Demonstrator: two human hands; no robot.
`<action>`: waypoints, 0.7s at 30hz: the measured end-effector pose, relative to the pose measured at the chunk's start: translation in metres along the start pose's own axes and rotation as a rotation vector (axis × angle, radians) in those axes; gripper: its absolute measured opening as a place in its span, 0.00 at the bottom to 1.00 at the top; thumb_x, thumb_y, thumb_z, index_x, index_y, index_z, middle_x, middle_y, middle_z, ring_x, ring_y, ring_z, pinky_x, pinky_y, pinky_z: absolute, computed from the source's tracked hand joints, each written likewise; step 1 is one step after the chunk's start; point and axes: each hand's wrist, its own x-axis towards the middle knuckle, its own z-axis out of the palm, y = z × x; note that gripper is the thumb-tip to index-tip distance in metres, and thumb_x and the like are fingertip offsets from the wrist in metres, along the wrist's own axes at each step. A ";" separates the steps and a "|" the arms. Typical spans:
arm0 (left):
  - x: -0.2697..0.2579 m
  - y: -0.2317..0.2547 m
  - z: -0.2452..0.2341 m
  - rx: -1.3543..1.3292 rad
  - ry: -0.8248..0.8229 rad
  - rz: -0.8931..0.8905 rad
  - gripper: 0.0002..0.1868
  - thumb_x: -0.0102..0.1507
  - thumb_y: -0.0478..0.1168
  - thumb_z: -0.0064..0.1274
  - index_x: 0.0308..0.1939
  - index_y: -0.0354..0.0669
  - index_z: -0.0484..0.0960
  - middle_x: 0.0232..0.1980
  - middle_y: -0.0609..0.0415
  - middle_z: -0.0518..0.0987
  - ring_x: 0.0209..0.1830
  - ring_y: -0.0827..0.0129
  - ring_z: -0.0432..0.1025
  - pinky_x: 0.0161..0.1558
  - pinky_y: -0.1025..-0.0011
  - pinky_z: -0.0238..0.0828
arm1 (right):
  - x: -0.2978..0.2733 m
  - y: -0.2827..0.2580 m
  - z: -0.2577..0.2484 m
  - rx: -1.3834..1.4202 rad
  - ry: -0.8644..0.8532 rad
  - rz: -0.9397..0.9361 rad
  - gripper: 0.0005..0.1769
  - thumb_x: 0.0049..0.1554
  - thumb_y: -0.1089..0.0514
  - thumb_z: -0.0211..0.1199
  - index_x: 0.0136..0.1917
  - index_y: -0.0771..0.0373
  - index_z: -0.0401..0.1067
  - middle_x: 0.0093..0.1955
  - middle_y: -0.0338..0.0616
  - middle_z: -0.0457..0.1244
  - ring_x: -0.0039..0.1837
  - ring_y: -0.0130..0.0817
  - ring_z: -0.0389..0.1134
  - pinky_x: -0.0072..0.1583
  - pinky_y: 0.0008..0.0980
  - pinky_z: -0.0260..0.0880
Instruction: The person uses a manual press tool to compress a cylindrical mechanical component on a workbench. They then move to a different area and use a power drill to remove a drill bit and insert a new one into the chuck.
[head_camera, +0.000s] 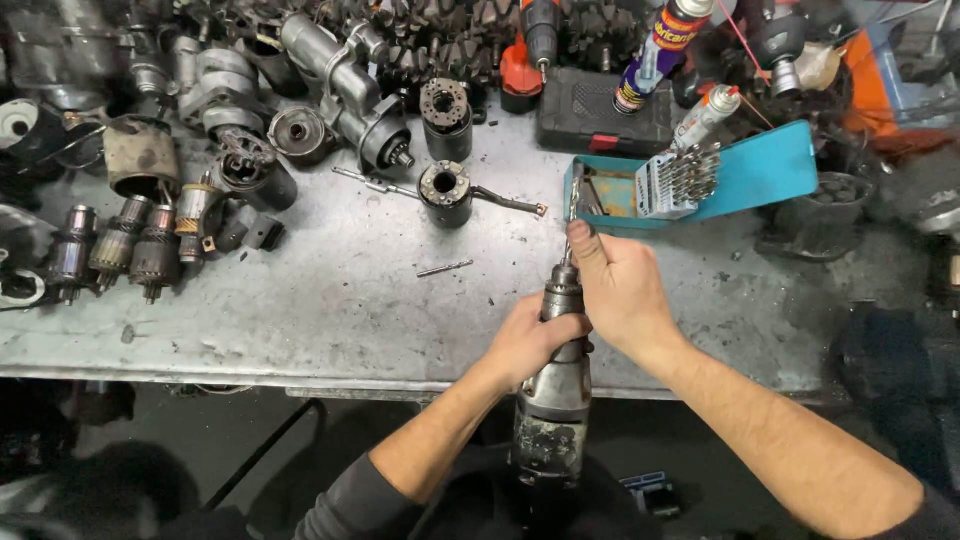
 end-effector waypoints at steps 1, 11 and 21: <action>0.003 -0.002 -0.003 0.001 -0.002 0.004 0.11 0.59 0.38 0.55 0.41 0.34 0.80 0.35 0.52 0.82 0.35 0.69 0.77 0.39 0.68 0.76 | 0.003 -0.004 -0.005 -0.002 0.003 -0.003 0.39 0.65 0.30 0.46 0.35 0.70 0.66 0.26 0.49 0.57 0.33 0.36 0.54 0.38 0.42 0.61; 0.013 -0.004 -0.014 0.008 -0.106 0.183 0.10 0.61 0.38 0.56 0.43 0.35 0.79 0.40 0.51 0.81 0.40 0.69 0.76 0.45 0.67 0.76 | -0.008 -0.038 -0.051 -0.198 -0.238 -0.497 0.25 0.63 0.41 0.56 0.38 0.64 0.71 0.32 0.51 0.64 0.36 0.47 0.65 0.38 0.41 0.62; -0.009 -0.023 -0.050 -0.339 -0.077 0.079 0.11 0.60 0.38 0.56 0.43 0.37 0.77 0.38 0.48 0.82 0.39 0.64 0.78 0.46 0.64 0.78 | -0.031 0.134 0.010 0.218 -0.287 0.083 0.28 0.64 0.41 0.56 0.61 0.68 0.71 0.45 0.35 0.65 0.48 0.25 0.63 0.50 0.28 0.65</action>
